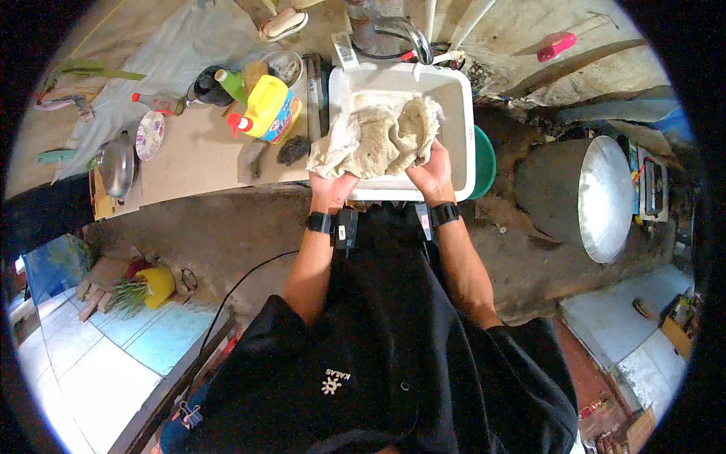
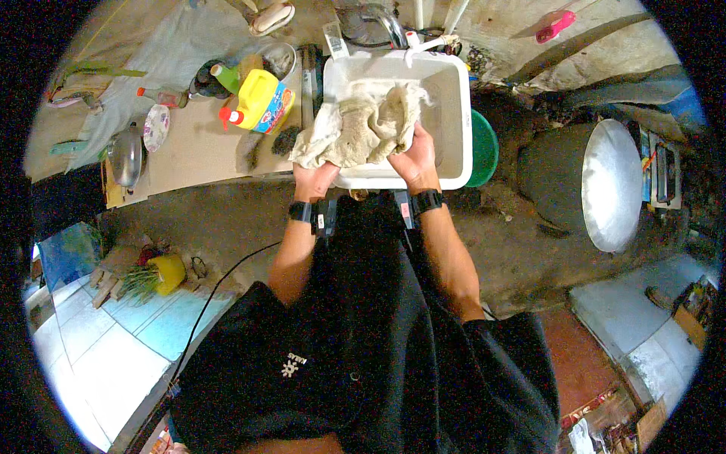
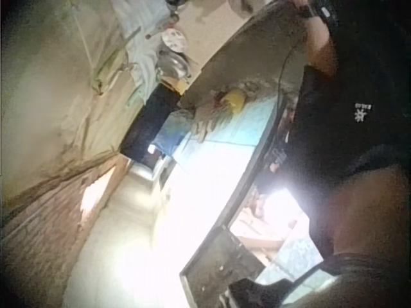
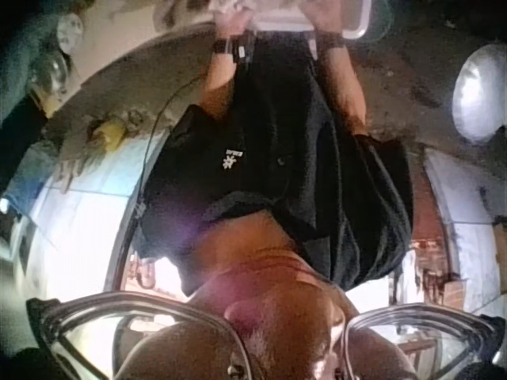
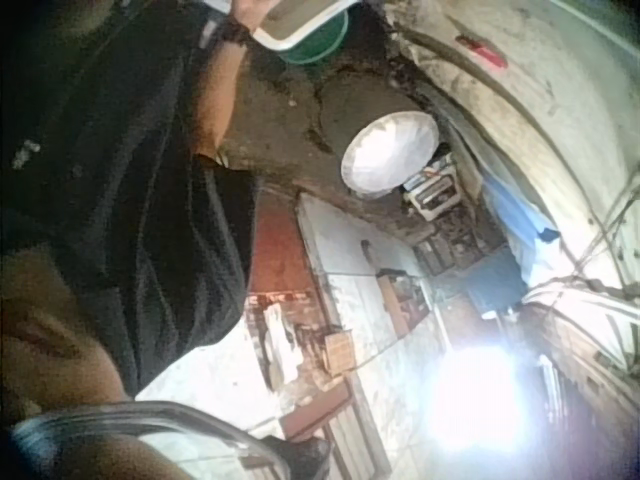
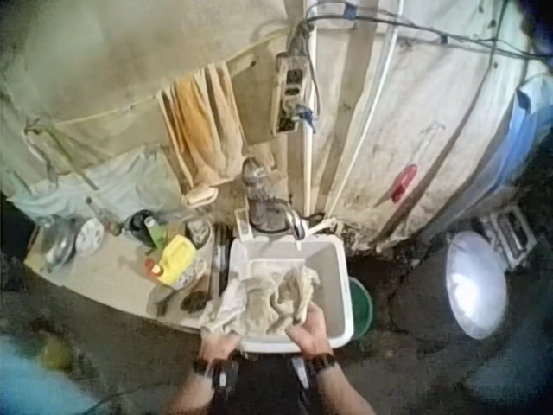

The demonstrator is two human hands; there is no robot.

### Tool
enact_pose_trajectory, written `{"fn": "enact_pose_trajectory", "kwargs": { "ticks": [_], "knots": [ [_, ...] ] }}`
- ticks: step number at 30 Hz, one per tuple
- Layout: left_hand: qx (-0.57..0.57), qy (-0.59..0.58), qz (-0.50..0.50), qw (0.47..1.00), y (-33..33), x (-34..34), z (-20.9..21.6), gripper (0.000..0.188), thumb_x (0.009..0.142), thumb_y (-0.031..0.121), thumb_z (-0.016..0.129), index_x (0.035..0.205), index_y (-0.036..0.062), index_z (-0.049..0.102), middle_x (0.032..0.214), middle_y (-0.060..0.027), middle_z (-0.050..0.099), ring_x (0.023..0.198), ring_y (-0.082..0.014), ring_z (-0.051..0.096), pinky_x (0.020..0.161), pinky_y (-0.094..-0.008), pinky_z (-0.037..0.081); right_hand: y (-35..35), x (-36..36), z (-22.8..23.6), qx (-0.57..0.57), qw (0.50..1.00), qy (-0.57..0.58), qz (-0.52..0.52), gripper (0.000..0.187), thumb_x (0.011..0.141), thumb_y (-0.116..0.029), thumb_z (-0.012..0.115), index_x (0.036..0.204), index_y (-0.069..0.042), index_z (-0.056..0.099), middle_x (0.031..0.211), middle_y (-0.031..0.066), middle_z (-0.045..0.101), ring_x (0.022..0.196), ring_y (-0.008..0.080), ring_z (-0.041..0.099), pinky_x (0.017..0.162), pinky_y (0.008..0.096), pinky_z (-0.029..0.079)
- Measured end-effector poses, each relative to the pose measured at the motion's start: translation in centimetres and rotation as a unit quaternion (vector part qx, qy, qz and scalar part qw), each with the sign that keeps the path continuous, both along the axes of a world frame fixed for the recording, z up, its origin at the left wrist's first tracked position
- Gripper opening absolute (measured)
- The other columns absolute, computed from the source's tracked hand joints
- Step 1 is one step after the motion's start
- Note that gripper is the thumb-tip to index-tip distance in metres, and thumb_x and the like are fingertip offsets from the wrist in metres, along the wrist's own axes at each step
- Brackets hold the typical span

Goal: The person washes a piece of white cloth in a small sink by hand, scrubbing it with soap from a bottle and rinsing it under running water.

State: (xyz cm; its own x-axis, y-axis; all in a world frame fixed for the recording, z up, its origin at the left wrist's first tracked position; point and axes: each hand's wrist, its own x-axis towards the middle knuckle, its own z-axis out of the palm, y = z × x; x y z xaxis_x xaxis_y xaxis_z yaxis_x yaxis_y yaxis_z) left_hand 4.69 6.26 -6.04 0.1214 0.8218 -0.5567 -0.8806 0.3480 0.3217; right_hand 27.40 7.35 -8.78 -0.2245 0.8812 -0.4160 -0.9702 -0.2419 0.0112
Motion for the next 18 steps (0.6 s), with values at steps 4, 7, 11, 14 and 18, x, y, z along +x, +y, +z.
{"fn": "enact_pose_trajectory", "kwargs": {
  "ticks": [4,7,11,14,18],
  "knots": [
    [0.047,-0.162,0.051,0.984,-1.2,-1.7,-3.2,0.053,0.105,0.040,0.055,0.142,0.0027,0.061,0.149,-0.0171,0.061,0.139,-0.0337,0.055,0.118,-0.0547,0.044,-1.1,0.4,2.1,0.077,0.997,-0.010,-0.005,0.052,0.111,-0.039,0.046,0.149,-0.004,0.054,0.148,0.0160,0.060,0.138,0.0338,0.055,0.119,0.0532,0.042],
    [-0.069,-0.142,0.098,0.983,-1.5,1.1,-4.1,0.044,0.100,0.027,0.066,0.136,0.0019,0.064,0.131,-0.0158,0.069,0.113,-0.0269,0.068,0.095,-0.0383,0.059,-1.6,0.9,-2.7,0.120,0.992,0.041,0.014,0.053,0.110,-0.042,0.049,0.149,-0.007,0.054,0.148,0.0128,0.060,0.136,0.0337,0.057,0.118,0.0540,0.043],
    [0.066,-0.267,0.031,0.961,-1.4,1.1,0.0,0.038,0.098,0.025,0.069,0.130,0.0040,0.067,0.121,-0.0118,0.072,0.101,-0.0236,0.071,0.085,-0.0331,0.061,-0.4,2.1,-4.9,0.053,0.998,0.017,-0.003,0.046,0.111,-0.034,0.047,0.146,-0.006,0.056,0.143,0.0124,0.064,0.133,0.0323,0.058,0.118,0.0515,0.043],
    [-0.007,-0.107,0.085,0.991,-1.4,1.2,1.2,0.034,0.097,0.024,0.071,0.125,0.0043,0.068,0.114,-0.0107,0.073,0.093,-0.0217,0.070,0.082,-0.0347,0.060,0.2,0.5,-1.9,0.073,0.995,0.058,0.037,0.047,0.112,-0.033,0.044,0.148,-0.005,0.055,0.148,0.0141,0.061,0.138,0.0326,0.055,0.121,0.0513,0.040],
    [0.374,-0.455,-0.049,0.807,0.6,1.0,-7.3,0.062,0.101,0.044,0.061,0.150,0.0063,0.052,0.151,-0.0163,0.057,0.138,-0.0311,0.055,0.118,-0.0522,0.044,0.9,-2.3,3.2,0.054,0.995,-0.059,0.064,0.049,0.112,-0.032,0.040,0.149,-0.003,0.054,0.150,0.0148,0.060,0.136,0.0335,0.057,0.118,0.0512,0.043]
  ]
}}
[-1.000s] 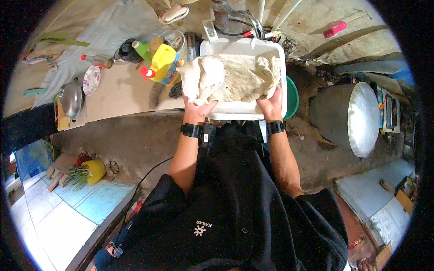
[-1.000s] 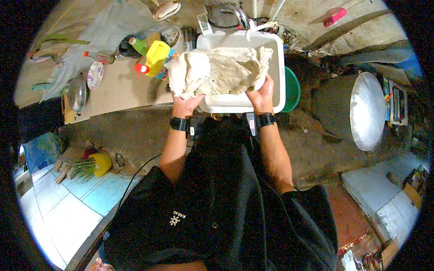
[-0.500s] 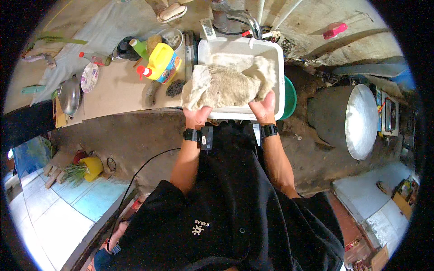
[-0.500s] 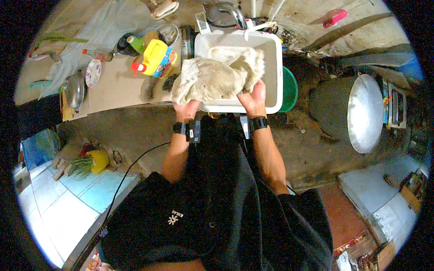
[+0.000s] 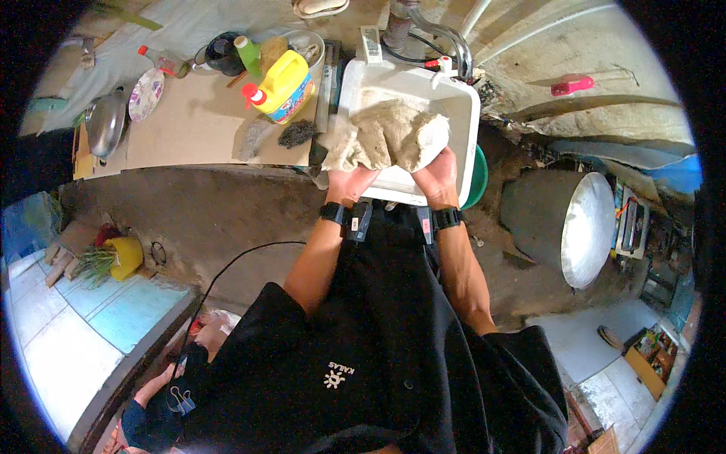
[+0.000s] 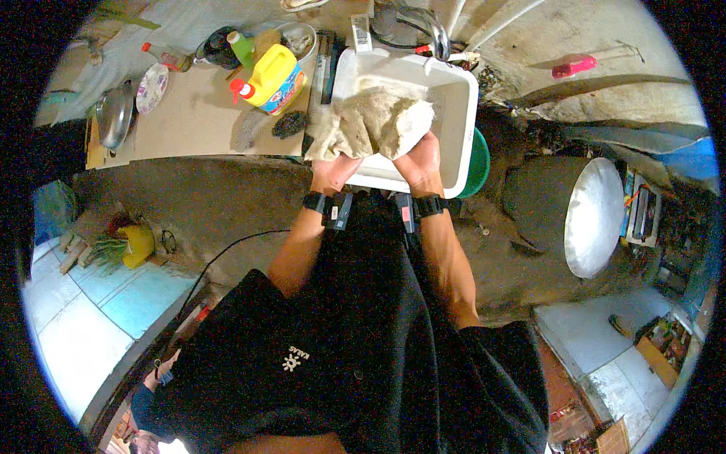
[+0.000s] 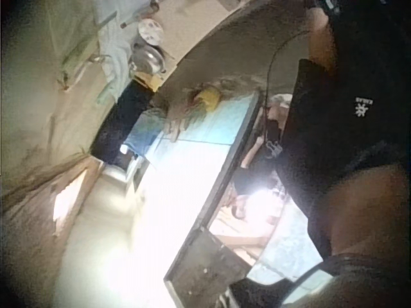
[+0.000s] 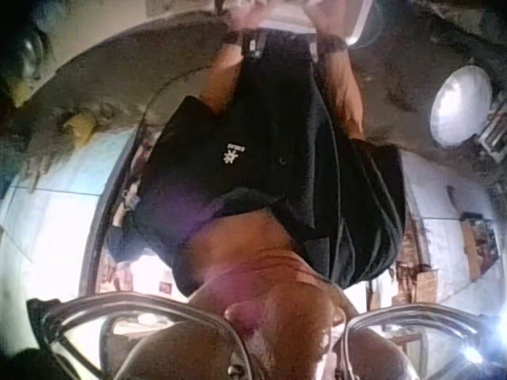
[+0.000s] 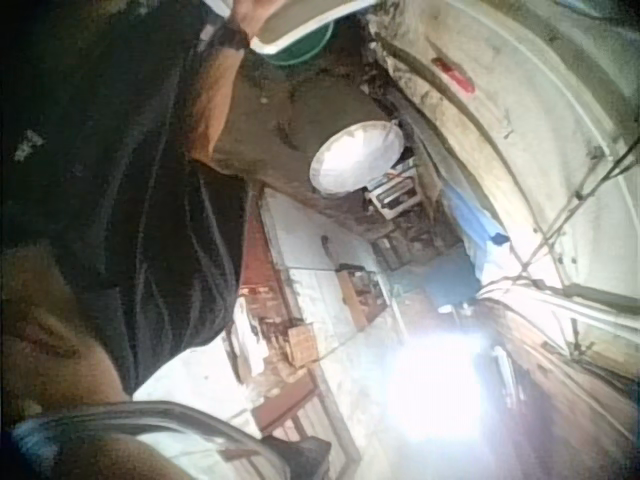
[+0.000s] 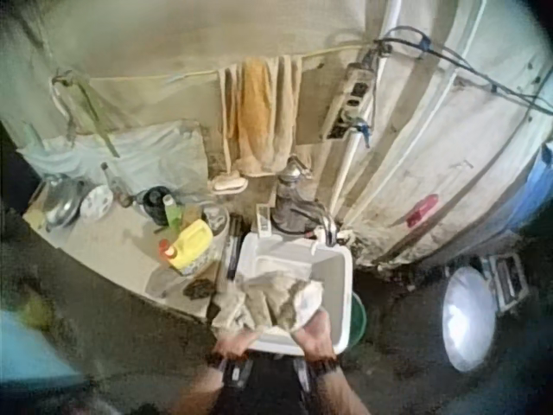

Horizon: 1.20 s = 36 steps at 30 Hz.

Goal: The person washes a piece of white cloth in a small sink by hand, scrubbing it with soap from a bottle and rinsing it under running water.

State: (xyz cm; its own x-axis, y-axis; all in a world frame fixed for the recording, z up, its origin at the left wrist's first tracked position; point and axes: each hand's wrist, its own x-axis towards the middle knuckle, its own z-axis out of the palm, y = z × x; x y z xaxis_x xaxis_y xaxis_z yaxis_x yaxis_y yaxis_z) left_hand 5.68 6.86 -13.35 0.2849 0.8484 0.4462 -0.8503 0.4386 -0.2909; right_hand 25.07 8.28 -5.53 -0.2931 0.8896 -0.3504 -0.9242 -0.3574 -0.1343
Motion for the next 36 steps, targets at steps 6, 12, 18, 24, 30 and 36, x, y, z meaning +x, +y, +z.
{"fn": "enact_pose_trajectory", "kwargs": {
  "ticks": [6,12,18,24,30,36],
  "knots": [
    [-0.264,0.211,0.021,0.941,-2.3,-1.7,1.1,0.079,0.102,0.060,0.051,0.162,0.0090,0.040,0.166,-0.0144,0.043,0.152,-0.0345,0.041,0.128,-0.0548,0.030,1.4,-0.9,2.8,-0.041,0.968,-0.247,0.020,0.045,0.113,-0.025,0.040,0.146,0.000,0.055,0.146,0.0140,0.062,0.136,0.0303,0.058,0.117,0.0460,0.046],
    [-0.260,0.066,-0.024,0.963,-4.1,-4.2,-1.3,0.069,0.107,0.054,0.041,0.160,0.0096,0.041,0.166,-0.0100,0.044,0.152,-0.0308,0.040,0.127,-0.0486,0.031,2.6,-1.1,-1.8,-0.050,0.956,-0.276,0.088,0.041,0.113,-0.023,0.041,0.142,0.000,0.058,0.137,0.0128,0.067,0.126,0.0265,0.063,0.108,0.0424,0.052],
    [-0.205,0.164,0.067,0.963,-4.3,-6.7,3.1,0.071,0.108,0.058,0.038,0.159,0.0092,0.042,0.165,-0.0125,0.045,0.151,-0.0345,0.041,0.128,-0.0534,0.030,3.8,-0.9,-3.6,-0.140,0.826,-0.529,0.136,0.036,0.110,-0.023,0.052,0.138,0.000,0.059,0.123,0.0124,0.069,0.106,0.0253,0.067,0.098,0.0398,0.055],
    [-0.259,0.136,0.127,0.948,-5.2,-13.0,3.8,0.077,0.105,0.062,0.040,0.162,0.0104,0.038,0.167,-0.0156,0.041,0.153,-0.0371,0.038,0.128,-0.0579,0.028,13.8,-16.6,7.4,0.469,0.480,-0.741,-0.018,0.023,0.104,-0.019,0.069,0.115,0.001,0.071,0.098,0.0140,0.077,0.090,0.0210,0.074,0.081,0.0348,0.057],
    [-0.251,0.185,0.142,0.939,-3.3,-17.3,6.2,0.078,0.104,0.061,0.049,0.159,0.0060,0.040,0.163,-0.0177,0.044,0.150,-0.0388,0.041,0.125,-0.0588,0.032,19.8,-28.0,9.0,0.573,0.243,-0.759,0.190,0.042,0.105,-0.042,0.059,0.105,-0.003,0.073,0.096,0.0225,0.074,0.090,0.0407,0.073,0.082,0.0483,0.057],
    [-0.251,0.159,0.106,0.949,-1.4,-21.1,5.6,0.070,0.107,0.056,0.043,0.157,0.0068,0.043,0.161,-0.0170,0.047,0.148,-0.0385,0.043,0.122,-0.0598,0.034,21.3,-30.2,2.9,0.615,0.163,-0.732,0.243,0.055,0.107,-0.045,0.044,0.095,0.001,0.071,0.095,0.0277,0.072,0.092,0.0503,0.069,0.086,0.0592,0.054]
  ]
}}
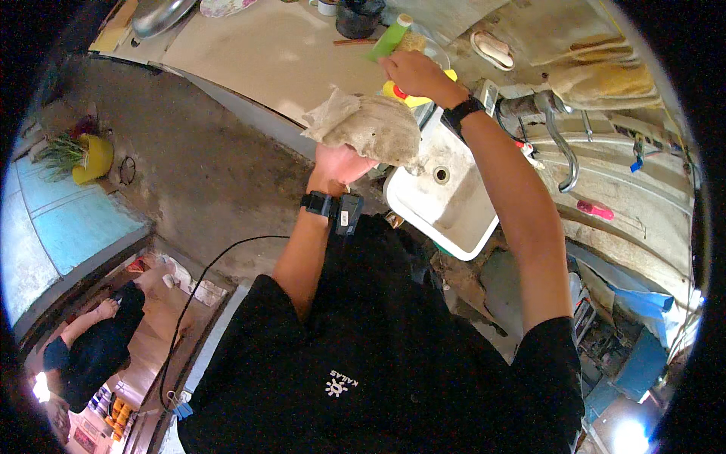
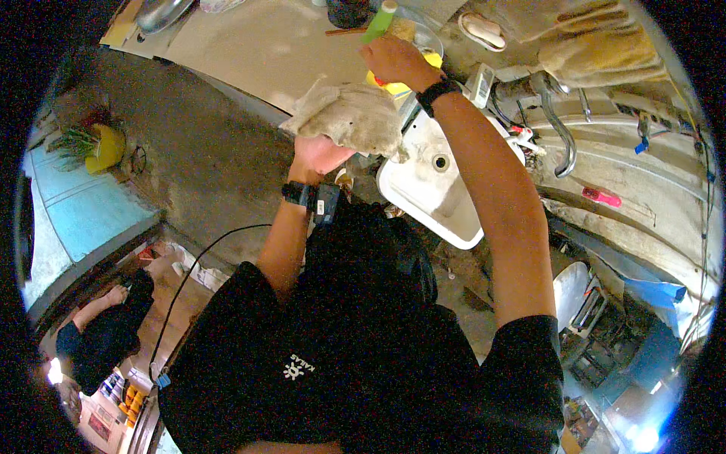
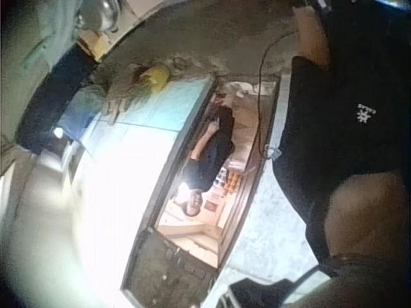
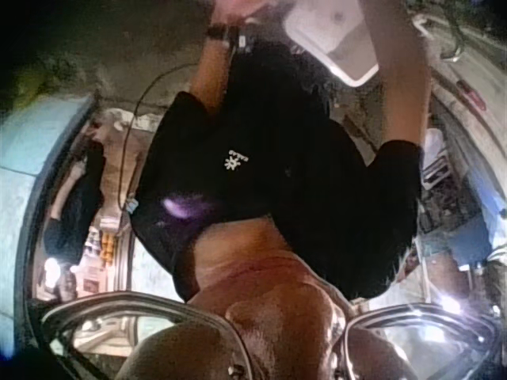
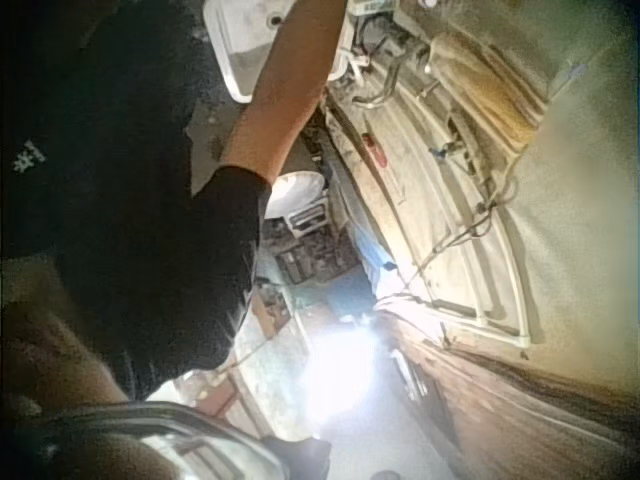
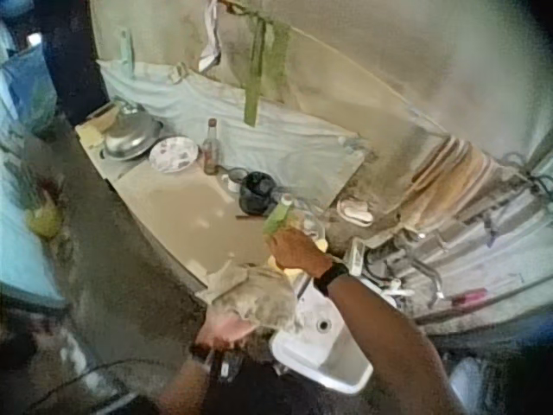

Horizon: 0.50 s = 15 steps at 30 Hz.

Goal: The person washes a piece of white cloth in a small sink by hand, scrubbing it with soap from a bottle and rinsing it under running water.

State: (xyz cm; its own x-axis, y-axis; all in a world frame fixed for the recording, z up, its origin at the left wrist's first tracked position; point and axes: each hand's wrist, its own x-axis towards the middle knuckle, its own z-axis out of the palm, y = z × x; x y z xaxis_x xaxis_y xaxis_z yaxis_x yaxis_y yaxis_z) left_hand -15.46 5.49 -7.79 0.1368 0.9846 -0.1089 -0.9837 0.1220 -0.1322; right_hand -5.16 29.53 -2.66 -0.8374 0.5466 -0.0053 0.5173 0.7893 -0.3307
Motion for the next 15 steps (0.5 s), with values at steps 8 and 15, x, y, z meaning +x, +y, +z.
{"fn": "enact_pose_trajectory", "kwargs": {
  "ticks": [8,15],
  "knots": [
    [0.139,0.080,0.020,0.987,1.8,-2.6,-2.6,0.063,0.108,0.048,0.043,0.156,0.0087,0.044,0.159,-0.0140,0.051,0.146,-0.0368,0.047,0.123,-0.0571,0.036,-0.9,-0.7,-0.5,-0.013,0.998,-0.045,-0.046,0.050,0.109,-0.041,0.039,0.109,-0.002,0.070,0.107,0.0268,0.073,0.103,0.0489,0.069,0.093,0.0583,0.054],
    [-0.004,-0.064,-0.025,0.998,0.3,-3.2,0.9,0.068,0.105,0.058,0.046,0.152,0.0086,0.051,0.156,-0.0159,0.054,0.143,-0.0370,0.051,0.120,-0.0584,0.038,-7.0,1.0,5.4,-0.090,0.926,0.335,-0.150,0.037,0.110,-0.033,0.052,0.104,0.000,0.067,0.084,0.0201,0.069,0.076,0.0342,0.068,0.072,0.0431,0.052]
  ]
}}
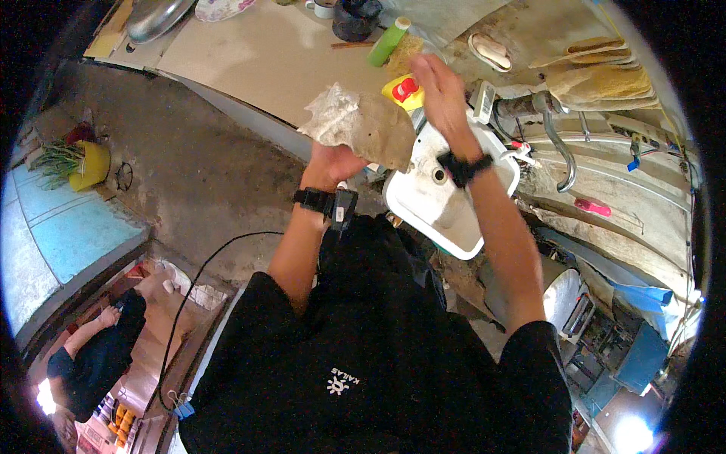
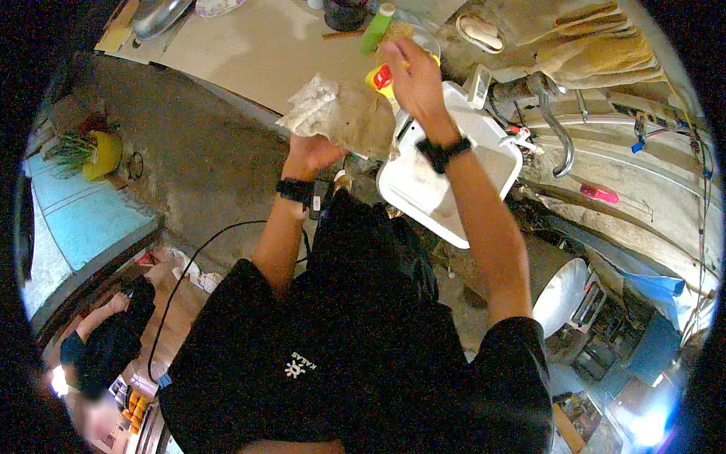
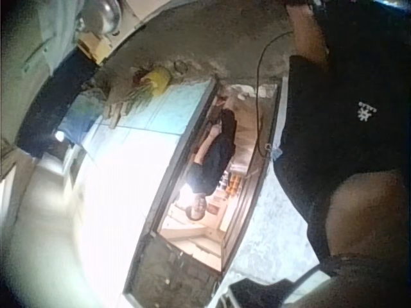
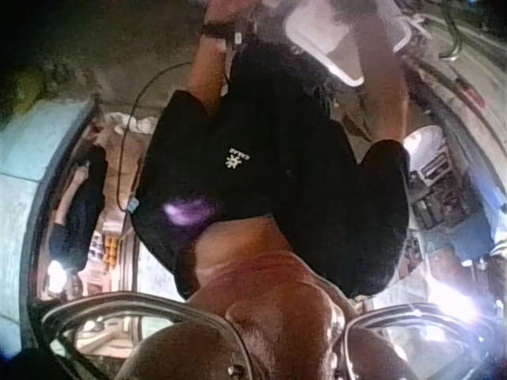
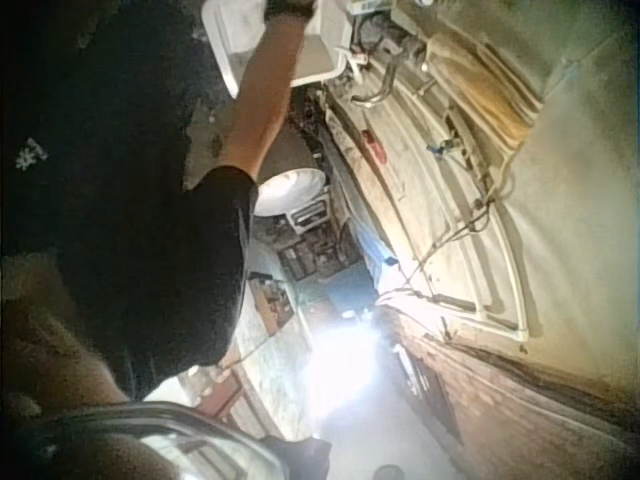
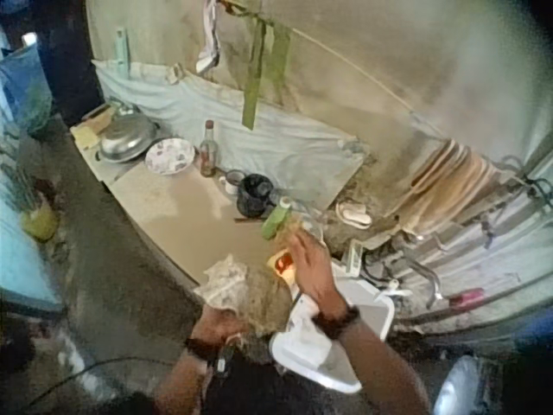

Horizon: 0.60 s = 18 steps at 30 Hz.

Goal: The person washes a piece of white cloth in a small sink by hand, scrubbing it with soap from a bottle and rinsing it under running water.

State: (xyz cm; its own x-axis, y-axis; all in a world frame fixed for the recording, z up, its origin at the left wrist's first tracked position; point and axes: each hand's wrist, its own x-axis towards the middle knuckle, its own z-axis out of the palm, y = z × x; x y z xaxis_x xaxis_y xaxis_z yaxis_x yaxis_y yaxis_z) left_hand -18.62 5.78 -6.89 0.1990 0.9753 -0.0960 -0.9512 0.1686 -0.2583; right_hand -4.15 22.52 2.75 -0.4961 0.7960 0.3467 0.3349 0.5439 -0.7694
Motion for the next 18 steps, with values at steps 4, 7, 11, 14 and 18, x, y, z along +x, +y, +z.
{"fn": "enact_pose_trajectory", "kwargs": {
  "ticks": [4,7,11,14,18],
  "knots": [
    [0.075,0.205,0.020,0.976,-1.6,2.6,1.7,0.074,0.105,0.063,0.045,0.154,0.0074,0.049,0.158,-0.0153,0.052,0.145,-0.0359,0.050,0.121,-0.0557,0.038,-15.1,13.1,-5.8,-0.357,0.922,0.048,0.144,0.043,0.112,-0.028,0.047,0.090,0.002,0.069,0.082,0.0088,0.069,0.070,0.0198,0.062,0.070,0.0339,0.051],
    [0.021,0.056,-0.005,0.998,-2.9,4.2,3.5,0.075,0.104,0.064,0.044,0.153,0.0076,0.051,0.158,-0.0144,0.053,0.145,-0.0358,0.050,0.121,-0.0555,0.039,-22.7,14.5,-10.2,-0.309,0.895,-0.168,0.275,0.038,0.112,-0.032,0.046,0.107,-0.002,0.069,0.096,0.0092,0.074,0.082,0.0178,0.067,0.076,0.0339,0.054],
    [0.006,0.030,-0.052,0.998,-3.7,7.8,2.5,0.080,0.103,0.065,0.043,0.158,0.0070,0.044,0.164,-0.0160,0.045,0.150,-0.0386,0.042,0.125,-0.0563,0.032,-20.6,14.8,-16.3,-0.577,0.702,0.395,0.134,0.049,0.110,-0.045,0.052,0.138,-0.007,0.062,0.131,0.0090,0.072,0.117,0.0251,0.069,0.098,0.0429,0.054],
    [-0.032,0.068,-0.046,0.996,-3.3,8.8,4.6,0.082,0.104,0.064,0.039,0.161,0.0058,0.037,0.167,-0.0169,0.041,0.153,-0.0383,0.038,0.126,-0.0573,0.030,-16.3,14.9,-10.6,-0.617,0.517,0.592,-0.026,0.060,0.108,-0.053,0.050,0.148,-0.009,0.056,0.148,0.0104,0.063,0.132,0.0293,0.060,0.113,0.0482,0.049],
    [-0.140,0.157,-0.034,0.977,-3.2,10.9,5.4,0.078,0.106,0.059,0.041,0.161,0.0054,0.036,0.167,-0.0169,0.041,0.153,-0.0383,0.039,0.127,-0.0562,0.030,-13.5,18.9,-9.9,-0.560,0.453,0.694,-0.002,0.064,0.106,-0.057,0.052,0.150,-0.011,0.056,0.150,0.0105,0.061,0.136,0.0307,0.058,0.117,0.0494,0.046]
  ]
}}
